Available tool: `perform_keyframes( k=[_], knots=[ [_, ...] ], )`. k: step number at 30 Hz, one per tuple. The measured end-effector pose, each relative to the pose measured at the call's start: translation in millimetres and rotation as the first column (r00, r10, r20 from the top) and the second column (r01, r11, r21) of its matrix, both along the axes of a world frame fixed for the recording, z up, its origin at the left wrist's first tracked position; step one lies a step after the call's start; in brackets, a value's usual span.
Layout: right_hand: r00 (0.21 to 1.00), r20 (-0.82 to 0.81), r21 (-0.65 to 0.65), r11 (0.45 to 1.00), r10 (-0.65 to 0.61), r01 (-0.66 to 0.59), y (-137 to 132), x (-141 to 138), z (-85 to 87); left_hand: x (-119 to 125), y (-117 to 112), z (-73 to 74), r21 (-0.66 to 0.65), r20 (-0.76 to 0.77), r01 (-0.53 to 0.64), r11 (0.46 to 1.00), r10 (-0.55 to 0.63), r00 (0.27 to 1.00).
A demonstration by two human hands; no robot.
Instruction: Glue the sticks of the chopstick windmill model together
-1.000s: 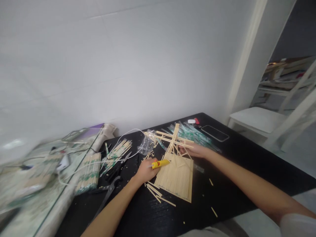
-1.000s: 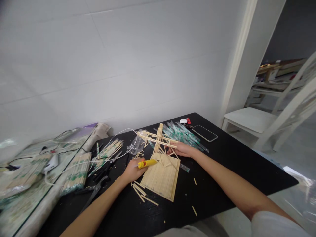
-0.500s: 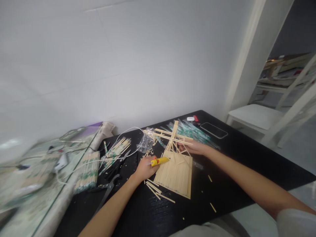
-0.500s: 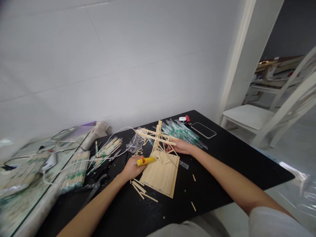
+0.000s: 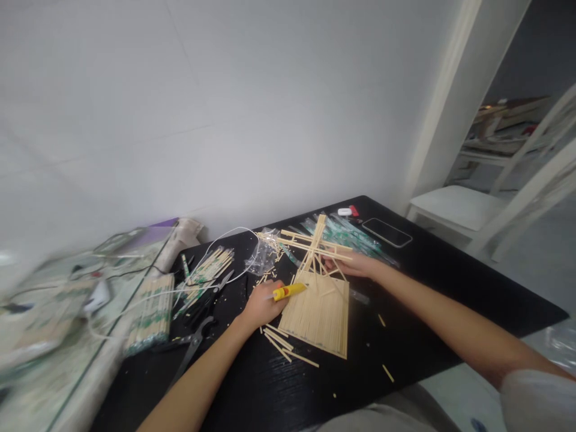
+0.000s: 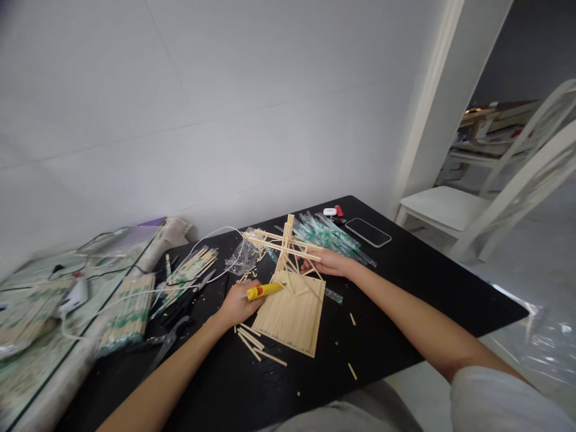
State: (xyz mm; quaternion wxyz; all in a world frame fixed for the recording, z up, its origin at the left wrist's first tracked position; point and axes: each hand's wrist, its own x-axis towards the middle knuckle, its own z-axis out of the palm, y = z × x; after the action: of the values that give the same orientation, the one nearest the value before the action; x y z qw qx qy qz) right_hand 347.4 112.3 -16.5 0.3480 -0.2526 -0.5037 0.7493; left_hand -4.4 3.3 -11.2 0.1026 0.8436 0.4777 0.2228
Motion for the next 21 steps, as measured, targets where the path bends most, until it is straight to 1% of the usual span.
perform_keyframes(
  k=[3, 7, 12, 15, 18, 21],
  knots=[
    [1.0, 0.01, 0.003, 1.0, 0.009, -0.009, 1.5, 0.1, -2.8, 0.2, 0.3, -0.7, 0.001, 0.0, -0.008, 1.0, 0.008, 1.0],
    [0.999, 0.035, -0.003, 1.0, -0.016, 0.016, 2.9, -0.1, -5.0, 0.7, 0.9, -2.4, 0.001, -0.002, -0.006, 1.0, 0.006, 1.0],
    [1.0, 0.018, -0.017, 1.0, -0.023, 0.023, -0.1, -1.1, -0.6, 0.3, 1.7, -4.7, 0.02, -0.036, -0.006, 1.0, 0.007, 0.999],
    [1.0, 0.017, -0.022, 0.999, -0.024, 0.024, -1.9, -1.8, 1.9, -0.9, 2.1, -6.0, 0.008, -0.049, -0.018, 1.0, 0.019, 0.999],
    [1.0, 0.016, -0.026, 0.999, -0.026, 0.027, -2.2, -2.3, 1.9, -1.6, 2.4, -6.0, -0.004, -0.055, -0.034, 0.999, 0.033, 0.998],
    [0.999, 0.017, -0.027, 0.999, -0.029, 0.03, -1.3, -2.0, 0.8, -1.4, 2.8, -4.8, 0.003, -0.048, -0.014, 1.0, 0.014, 0.999]
  ],
)
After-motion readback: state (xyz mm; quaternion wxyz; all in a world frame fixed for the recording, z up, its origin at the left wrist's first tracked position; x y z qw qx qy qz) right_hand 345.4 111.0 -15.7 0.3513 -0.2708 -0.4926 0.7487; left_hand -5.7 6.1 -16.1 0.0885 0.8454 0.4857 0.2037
